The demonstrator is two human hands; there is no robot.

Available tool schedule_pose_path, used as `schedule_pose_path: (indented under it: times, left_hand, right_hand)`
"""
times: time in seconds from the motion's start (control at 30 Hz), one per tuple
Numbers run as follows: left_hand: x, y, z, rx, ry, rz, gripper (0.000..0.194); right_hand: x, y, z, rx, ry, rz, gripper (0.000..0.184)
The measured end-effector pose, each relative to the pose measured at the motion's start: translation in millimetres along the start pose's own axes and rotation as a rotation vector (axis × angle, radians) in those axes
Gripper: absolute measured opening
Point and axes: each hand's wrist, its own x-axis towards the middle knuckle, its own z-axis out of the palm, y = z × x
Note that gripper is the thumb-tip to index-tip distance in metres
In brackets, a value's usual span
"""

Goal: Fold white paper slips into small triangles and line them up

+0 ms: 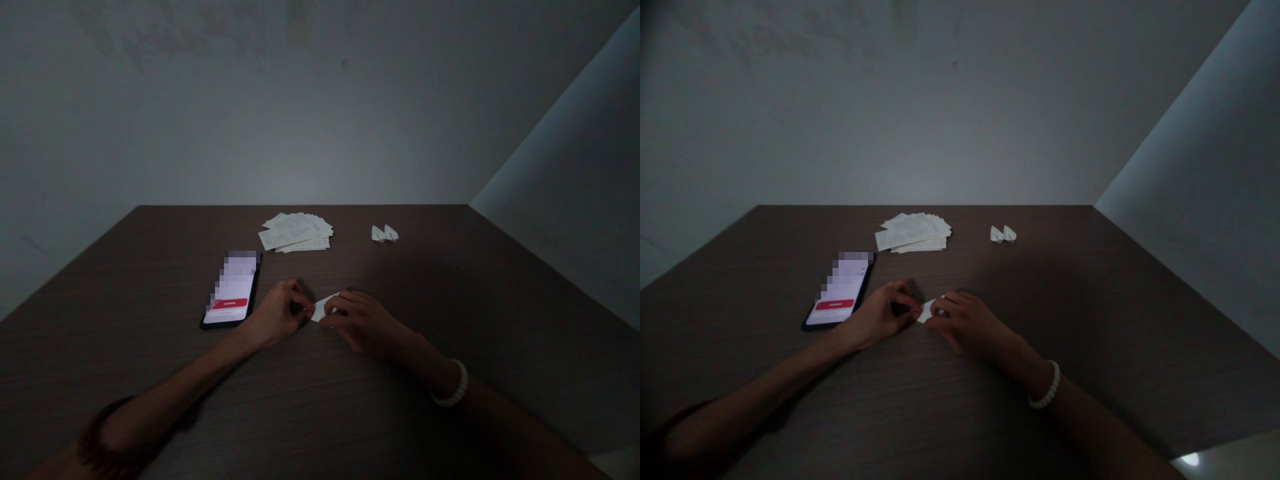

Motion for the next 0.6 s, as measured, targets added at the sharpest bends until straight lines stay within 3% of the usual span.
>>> schedule_pose_path:
  times: [0.4,0.6]
  left_hand:
    - [1,-5,-4.5,-0.036,-0.07,0.026,0.02]
    - [-13,-9,-9.9,0.003,-0.016,0.192,0.022]
  right_hand:
    - [1,2,2,-0.013,-0.043,0.008,0.035]
    - [2,1,2,-0.019,-0.029,0.011,0.035]
